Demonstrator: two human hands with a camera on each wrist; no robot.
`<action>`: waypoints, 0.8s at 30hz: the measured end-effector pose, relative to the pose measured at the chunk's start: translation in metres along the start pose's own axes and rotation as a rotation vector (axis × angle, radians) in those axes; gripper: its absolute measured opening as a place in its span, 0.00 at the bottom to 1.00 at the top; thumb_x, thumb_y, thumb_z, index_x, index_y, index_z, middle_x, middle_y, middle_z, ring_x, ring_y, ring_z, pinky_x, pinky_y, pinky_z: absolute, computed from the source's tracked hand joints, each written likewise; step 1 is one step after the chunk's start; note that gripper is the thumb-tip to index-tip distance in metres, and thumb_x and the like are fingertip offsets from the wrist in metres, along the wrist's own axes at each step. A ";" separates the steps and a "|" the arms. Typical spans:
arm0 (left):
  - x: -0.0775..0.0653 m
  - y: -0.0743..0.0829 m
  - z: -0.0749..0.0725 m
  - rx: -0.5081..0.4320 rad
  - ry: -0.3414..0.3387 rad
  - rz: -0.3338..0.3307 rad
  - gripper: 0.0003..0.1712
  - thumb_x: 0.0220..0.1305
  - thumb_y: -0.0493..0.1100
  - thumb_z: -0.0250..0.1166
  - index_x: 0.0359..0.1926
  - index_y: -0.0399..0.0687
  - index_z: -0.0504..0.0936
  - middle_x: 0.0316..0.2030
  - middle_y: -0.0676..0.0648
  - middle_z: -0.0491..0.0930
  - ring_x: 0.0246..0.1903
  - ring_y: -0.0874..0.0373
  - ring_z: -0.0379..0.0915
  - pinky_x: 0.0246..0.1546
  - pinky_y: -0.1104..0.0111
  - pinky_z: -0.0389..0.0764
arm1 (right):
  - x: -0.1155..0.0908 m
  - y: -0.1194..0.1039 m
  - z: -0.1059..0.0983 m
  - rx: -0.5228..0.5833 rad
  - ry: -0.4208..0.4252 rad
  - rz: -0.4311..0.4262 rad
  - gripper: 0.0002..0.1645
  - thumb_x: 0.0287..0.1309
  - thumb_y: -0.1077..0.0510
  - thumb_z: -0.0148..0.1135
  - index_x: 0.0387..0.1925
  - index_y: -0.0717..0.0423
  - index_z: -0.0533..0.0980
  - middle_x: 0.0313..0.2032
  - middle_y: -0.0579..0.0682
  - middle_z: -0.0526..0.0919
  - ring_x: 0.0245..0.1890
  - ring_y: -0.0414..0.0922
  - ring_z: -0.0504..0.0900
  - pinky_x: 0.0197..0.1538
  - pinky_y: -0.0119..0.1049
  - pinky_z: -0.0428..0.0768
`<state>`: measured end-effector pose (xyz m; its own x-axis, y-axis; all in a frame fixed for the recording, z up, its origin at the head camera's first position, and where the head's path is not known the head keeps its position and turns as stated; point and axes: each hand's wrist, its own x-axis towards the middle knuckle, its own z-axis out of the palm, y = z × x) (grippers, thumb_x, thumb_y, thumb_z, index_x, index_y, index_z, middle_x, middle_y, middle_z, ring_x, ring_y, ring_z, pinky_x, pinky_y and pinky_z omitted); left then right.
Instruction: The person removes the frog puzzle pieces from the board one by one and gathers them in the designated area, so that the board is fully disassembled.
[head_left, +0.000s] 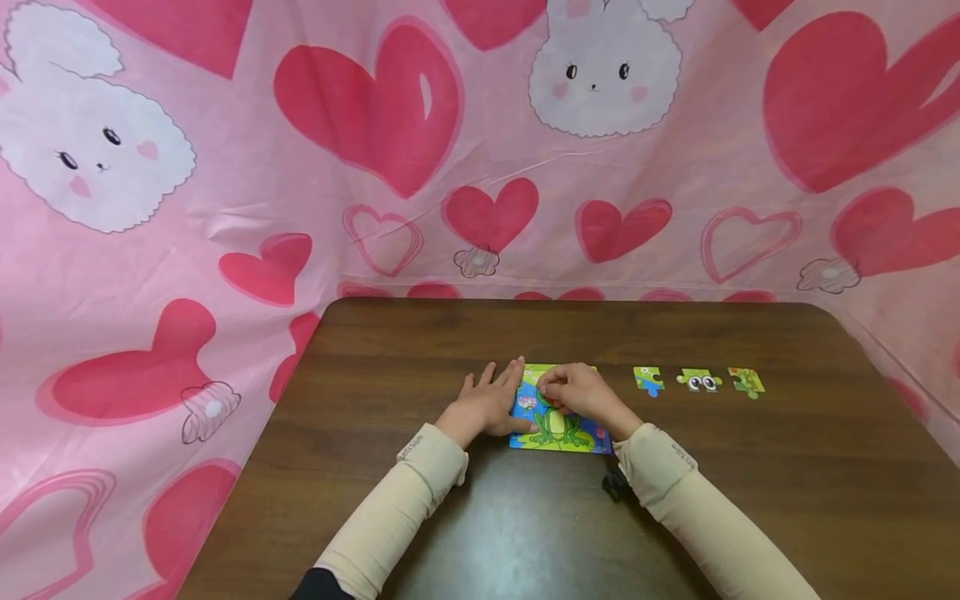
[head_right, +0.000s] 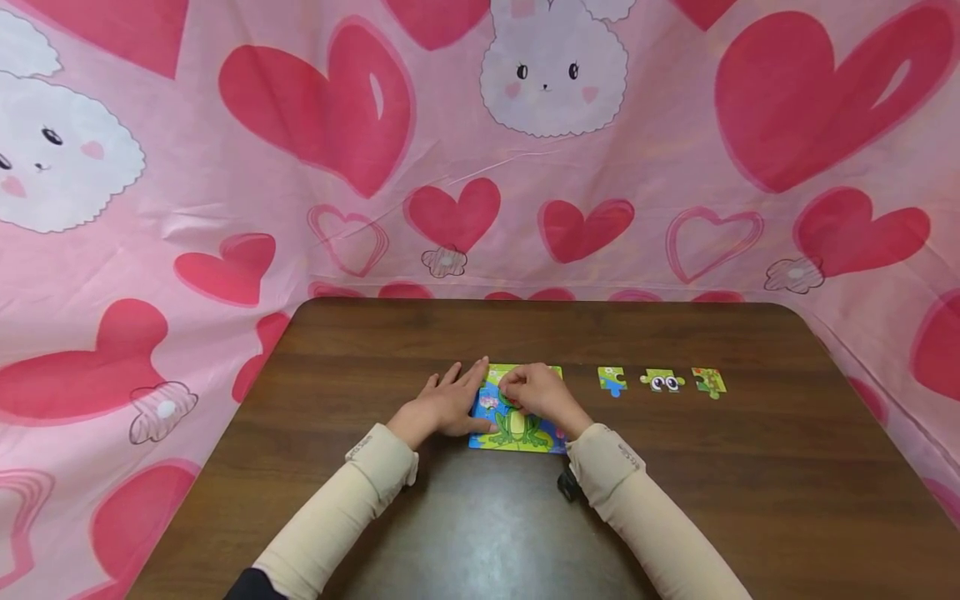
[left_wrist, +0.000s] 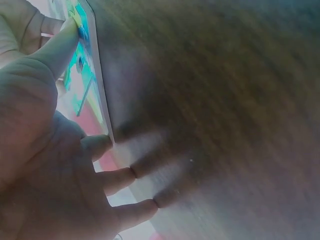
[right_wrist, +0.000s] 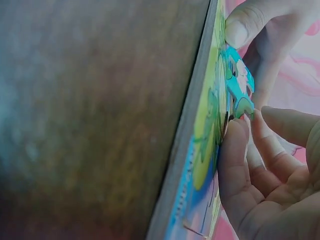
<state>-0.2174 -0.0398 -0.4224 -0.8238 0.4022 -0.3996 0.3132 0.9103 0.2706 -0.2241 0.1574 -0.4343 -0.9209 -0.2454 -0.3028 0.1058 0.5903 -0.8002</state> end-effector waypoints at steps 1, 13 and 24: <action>0.000 0.000 0.000 0.000 0.000 -0.001 0.65 0.62 0.73 0.63 0.82 0.60 0.31 0.82 0.56 0.39 0.82 0.46 0.34 0.77 0.40 0.43 | 0.000 0.000 0.000 0.005 -0.005 -0.006 0.12 0.71 0.56 0.59 0.48 0.57 0.83 0.33 0.52 0.84 0.32 0.44 0.82 0.38 0.38 0.85; 0.001 0.000 0.000 0.007 -0.008 -0.009 0.65 0.62 0.73 0.63 0.82 0.61 0.30 0.82 0.56 0.38 0.82 0.46 0.34 0.77 0.40 0.43 | 0.000 -0.001 0.001 0.085 -0.044 -0.004 0.08 0.71 0.61 0.58 0.46 0.60 0.79 0.30 0.53 0.84 0.28 0.46 0.78 0.34 0.37 0.82; 0.001 0.001 -0.002 -0.016 -0.020 -0.003 0.64 0.63 0.72 0.63 0.81 0.66 0.29 0.82 0.57 0.36 0.82 0.45 0.32 0.77 0.39 0.42 | 0.003 -0.003 -0.002 0.153 -0.095 0.001 0.11 0.72 0.62 0.57 0.50 0.65 0.77 0.27 0.52 0.81 0.26 0.44 0.75 0.32 0.37 0.79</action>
<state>-0.2186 -0.0391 -0.4211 -0.8150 0.4019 -0.4175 0.3033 0.9097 0.2835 -0.2277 0.1567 -0.4317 -0.8817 -0.3208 -0.3459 0.1696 0.4685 -0.8670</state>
